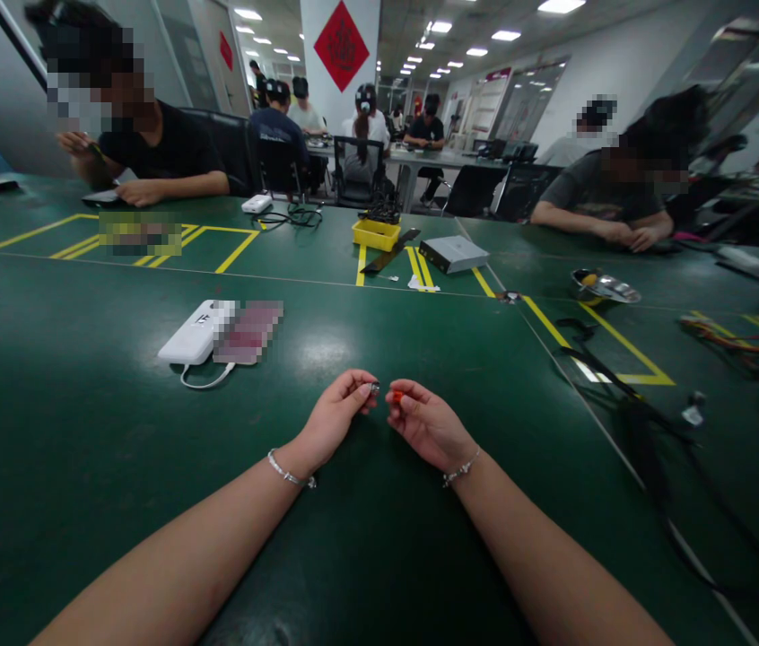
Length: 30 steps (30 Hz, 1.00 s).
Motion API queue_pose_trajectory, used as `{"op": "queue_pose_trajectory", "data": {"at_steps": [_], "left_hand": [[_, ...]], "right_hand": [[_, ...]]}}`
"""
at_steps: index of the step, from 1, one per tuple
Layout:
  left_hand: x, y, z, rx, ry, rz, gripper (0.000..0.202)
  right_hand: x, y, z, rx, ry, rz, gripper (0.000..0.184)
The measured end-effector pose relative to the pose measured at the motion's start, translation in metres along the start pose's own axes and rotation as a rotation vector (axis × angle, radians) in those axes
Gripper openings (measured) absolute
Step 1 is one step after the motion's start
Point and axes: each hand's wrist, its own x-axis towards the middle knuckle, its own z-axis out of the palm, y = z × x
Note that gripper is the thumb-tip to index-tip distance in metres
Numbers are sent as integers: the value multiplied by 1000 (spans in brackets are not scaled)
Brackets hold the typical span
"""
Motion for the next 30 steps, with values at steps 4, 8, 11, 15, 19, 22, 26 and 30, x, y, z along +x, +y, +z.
{"op": "queue_pose_trajectory", "data": {"at_steps": [4, 8, 11, 15, 19, 22, 26, 30], "left_hand": [[-1, -1, -1, 2, -21, 12, 16], [-2, 2, -1, 68, -12, 32, 17], [-3, 4, 0, 142, 0, 56, 18], [-4, 5, 1, 264, 17, 89, 17], [-6, 5, 3, 402, 51, 137, 16], [-7, 6, 5, 522, 54, 174, 13], [-8, 6, 5, 627, 44, 213, 11], [-9, 4, 5, 731, 70, 250, 8]], "right_hand": [[0, 0, 1, -8, 12, -11, 20], [0, -1, 3, -17, 34, 4, 15], [0, -1, 4, -29, 32, 14, 14], [-1, 0, 4, -54, 23, 10, 15], [0, 1, 5, -59, 55, -6, 13], [0, 3, 6, -94, 57, -9, 15], [0, 5, 8, -148, 80, -42, 19], [0, 6, 11, -168, 148, -75, 22]]}}
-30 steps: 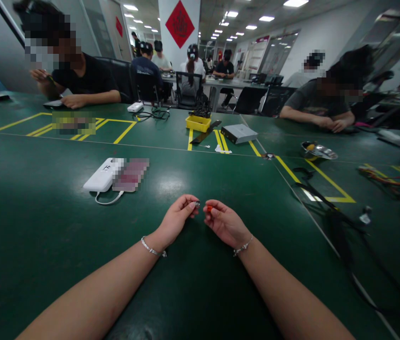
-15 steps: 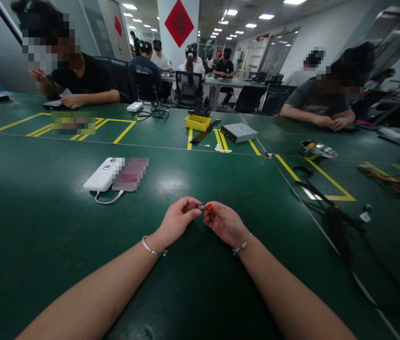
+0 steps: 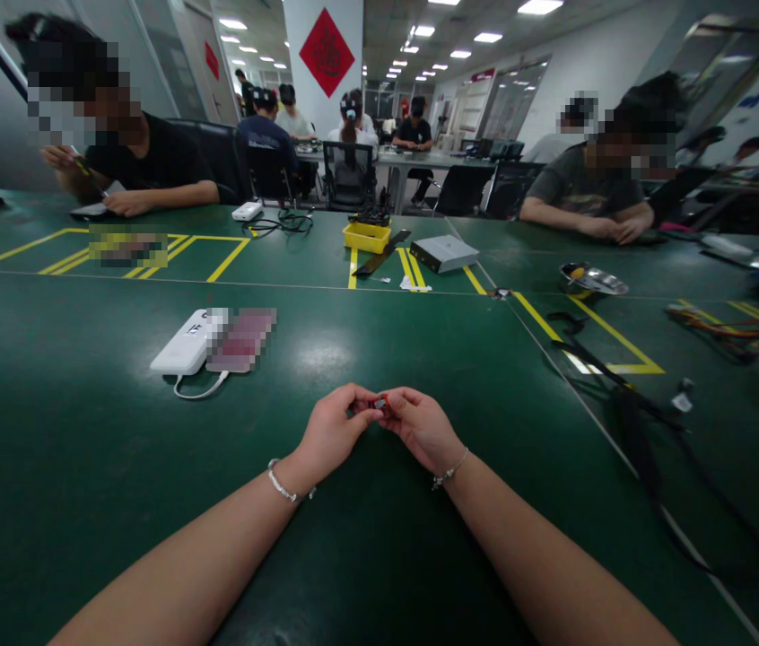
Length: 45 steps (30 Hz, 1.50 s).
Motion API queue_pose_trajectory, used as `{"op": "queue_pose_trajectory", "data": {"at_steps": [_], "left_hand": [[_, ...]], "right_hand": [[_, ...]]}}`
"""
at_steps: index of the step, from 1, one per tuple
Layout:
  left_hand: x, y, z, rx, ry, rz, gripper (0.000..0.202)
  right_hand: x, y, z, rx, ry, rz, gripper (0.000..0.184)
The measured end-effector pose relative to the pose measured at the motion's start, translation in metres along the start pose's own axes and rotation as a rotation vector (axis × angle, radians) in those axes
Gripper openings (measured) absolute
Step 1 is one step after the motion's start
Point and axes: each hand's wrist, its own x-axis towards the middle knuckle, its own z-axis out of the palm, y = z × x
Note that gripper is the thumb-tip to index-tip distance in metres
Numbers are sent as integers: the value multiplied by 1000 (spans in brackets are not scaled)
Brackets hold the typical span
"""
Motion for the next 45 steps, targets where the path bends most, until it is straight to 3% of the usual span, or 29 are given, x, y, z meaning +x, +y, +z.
{"op": "queue_pose_trajectory", "data": {"at_steps": [5, 12, 19, 25, 30, 35, 38, 40, 43, 45], "left_hand": [[-2, -1, 0, 132, 30, 83, 8], [-4, 1, -3, 227, -29, 191, 9], [-7, -1, -3, 347, -43, 319, 10], [-7, -1, 1, 273, -22, 219, 6], [-4, 0, 3, 165, 12, 108, 7], [-2, -1, 3, 114, -45, 78, 14], [-1, -2, 2, 68, -43, 52, 33], [-1, -4, 1, 94, -34, 48, 37], [0, -8, 0, 171, -47, 54, 32], [1, -9, 0, 207, -72, 63, 28]], "right_hand": [[-2, -3, 1, -24, 29, 22, 25], [-3, -8, -4, -54, 12, 122, 23], [-4, -6, -1, -77, 52, 107, 24], [-4, -6, -1, -72, 50, 109, 25], [-2, -3, -7, 79, -87, 164, 22], [1, -9, -7, 39, -83, 142, 23], [4, -27, -17, -24, 23, 44, 19], [6, -46, -39, -157, 189, -96, 14], [3, -76, -92, -678, 617, -307, 15], [-5, -92, -131, -1145, 882, -316, 20]]}}
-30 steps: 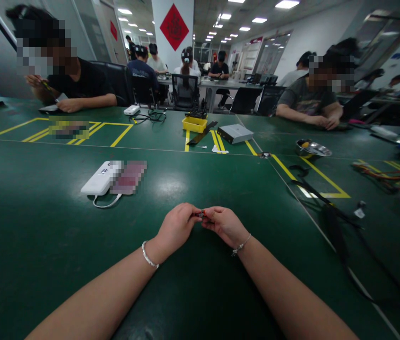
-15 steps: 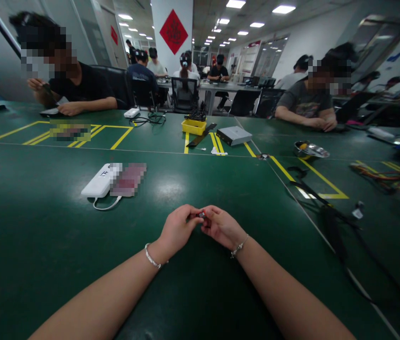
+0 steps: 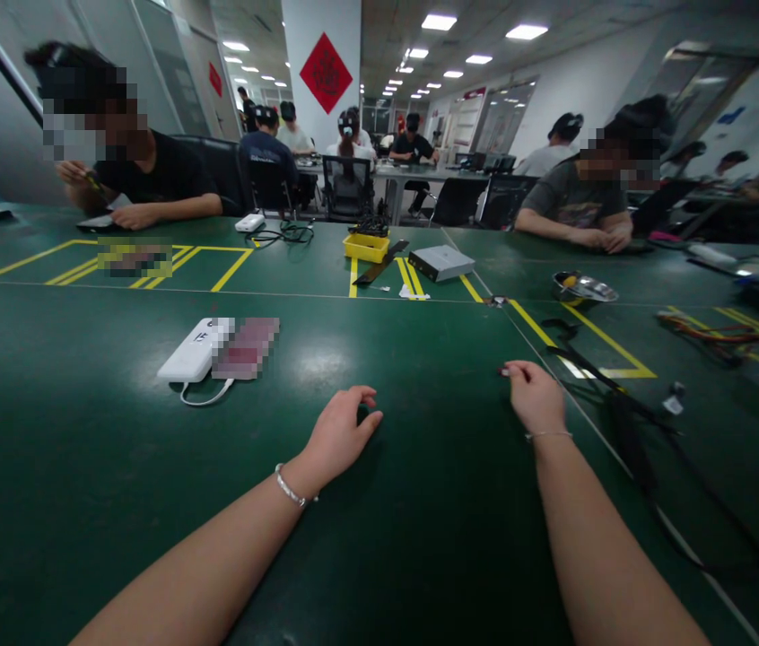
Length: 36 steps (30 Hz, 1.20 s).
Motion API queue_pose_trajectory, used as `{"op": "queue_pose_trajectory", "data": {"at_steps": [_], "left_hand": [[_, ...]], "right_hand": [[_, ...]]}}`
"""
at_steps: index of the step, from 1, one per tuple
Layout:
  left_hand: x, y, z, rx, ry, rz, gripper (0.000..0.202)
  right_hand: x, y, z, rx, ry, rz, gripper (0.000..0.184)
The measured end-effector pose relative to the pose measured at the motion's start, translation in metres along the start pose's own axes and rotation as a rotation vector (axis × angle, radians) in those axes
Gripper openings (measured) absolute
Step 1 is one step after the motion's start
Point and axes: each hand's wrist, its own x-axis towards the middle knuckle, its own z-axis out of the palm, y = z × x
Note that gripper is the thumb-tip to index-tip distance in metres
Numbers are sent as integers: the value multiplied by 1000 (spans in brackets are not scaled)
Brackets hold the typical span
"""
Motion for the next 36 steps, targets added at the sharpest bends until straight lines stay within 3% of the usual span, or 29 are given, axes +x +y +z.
{"op": "queue_pose_trajectory", "data": {"at_steps": [3, 8, 15, 17, 19, 21, 25, 28, 31, 34, 36], "left_hand": [[1, -1, 0, 42, -26, 20, 23], [0, 0, -1, 76, -36, 18, 22], [-1, 0, -1, 119, -66, 59, 19], [-2, 1, -1, 131, -69, 65, 20], [-1, 1, -1, 151, -82, 77, 20], [-1, 1, -1, 168, -95, 88, 22], [-1, 0, 1, 190, -91, 100, 28], [-1, -1, 3, 215, -78, 101, 29], [-1, 0, 3, 217, -80, 112, 28], [-1, 1, 1, 209, -98, 116, 27], [-1, 1, 0, 215, -111, 105, 25]], "right_hand": [[17, 38, -24, -350, 137, 23, 29], [18, 59, -30, -540, 120, 116, 32], [11, 47, -28, -545, 179, 182, 36], [8, 35, -26, -536, 229, 104, 35], [2, 16, -19, -514, 244, -85, 34], [-9, -6, -4, -440, 170, -341, 33], [-51, -47, 41, -195, -174, -732, 31], [-86, -62, 71, -110, -453, -859, 36], [-100, -64, 82, -112, -631, -874, 48], [-84, -57, 71, -211, -604, -853, 48], [-61, -47, 54, -337, -421, -773, 46]]}}
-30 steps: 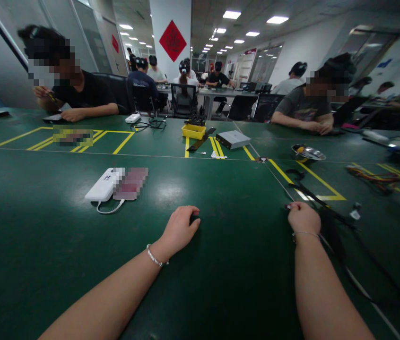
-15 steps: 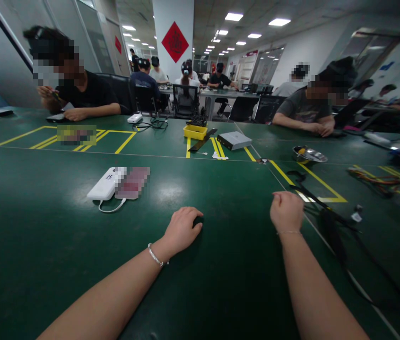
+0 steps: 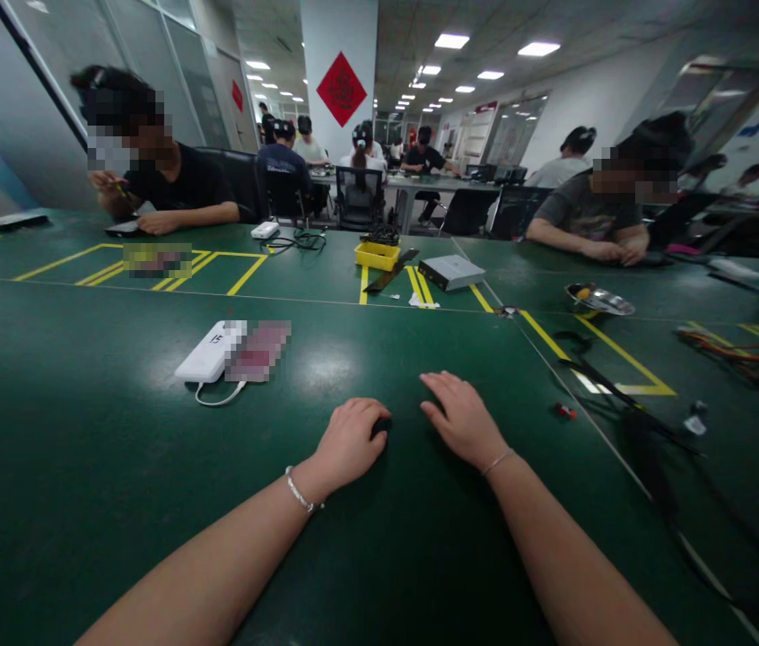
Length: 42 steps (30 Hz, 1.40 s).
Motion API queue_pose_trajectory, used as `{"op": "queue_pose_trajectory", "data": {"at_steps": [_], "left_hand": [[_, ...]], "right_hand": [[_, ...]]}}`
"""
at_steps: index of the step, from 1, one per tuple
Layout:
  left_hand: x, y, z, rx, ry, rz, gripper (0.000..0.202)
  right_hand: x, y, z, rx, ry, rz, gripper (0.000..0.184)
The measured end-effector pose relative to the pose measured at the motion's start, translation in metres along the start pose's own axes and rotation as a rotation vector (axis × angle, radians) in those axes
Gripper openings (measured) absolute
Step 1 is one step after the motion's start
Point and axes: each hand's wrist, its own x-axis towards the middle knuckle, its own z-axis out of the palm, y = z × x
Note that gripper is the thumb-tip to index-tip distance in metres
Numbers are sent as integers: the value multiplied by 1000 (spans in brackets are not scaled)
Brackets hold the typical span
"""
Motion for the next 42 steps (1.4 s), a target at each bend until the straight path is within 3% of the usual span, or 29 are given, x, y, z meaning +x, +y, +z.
{"op": "queue_pose_trajectory", "data": {"at_steps": [4, 8, 13, 19, 23, 27, 29, 31, 35, 37, 39, 42], "left_hand": [[0, 0, -2, 5, -23, -10, 24], [0, 0, -1, -7, -24, 3, 22], [-1, 0, -2, -25, -26, -9, 22], [-1, -1, -2, -41, -29, -3, 21], [0, -3, -1, -57, -49, 36, 19], [0, -1, -4, -89, -48, 19, 19], [0, 2, -5, -147, -41, -20, 22], [0, 5, -5, -234, -44, -63, 26], [0, 7, -3, -467, -82, -114, 34], [1, 6, -1, -588, -73, -116, 26], [3, 4, -1, -718, -62, -128, 16], [7, 3, -3, -926, -89, -236, 16]], "right_hand": [[-14, 69, -33, -318, 220, 493, 48], [-38, 121, -47, -294, 152, 856, 52], [-45, 133, -47, -205, 107, 911, 36], [-43, 124, -47, -108, 298, 941, 31], [-45, 126, -46, -70, 323, 950, 33], [-40, 118, -47, -109, 445, 823, 31], [-31, 101, -45, -117, 526, 625, 30], [-19, 70, -39, -85, 532, 335, 28], [-3, -13, -10, 64, 300, -230, 29], [-1, -47, 3, 117, 195, -403, 32], [-1, -66, 9, 162, 162, -484, 35], [-1, -60, 2, 175, 220, -420, 34]]}}
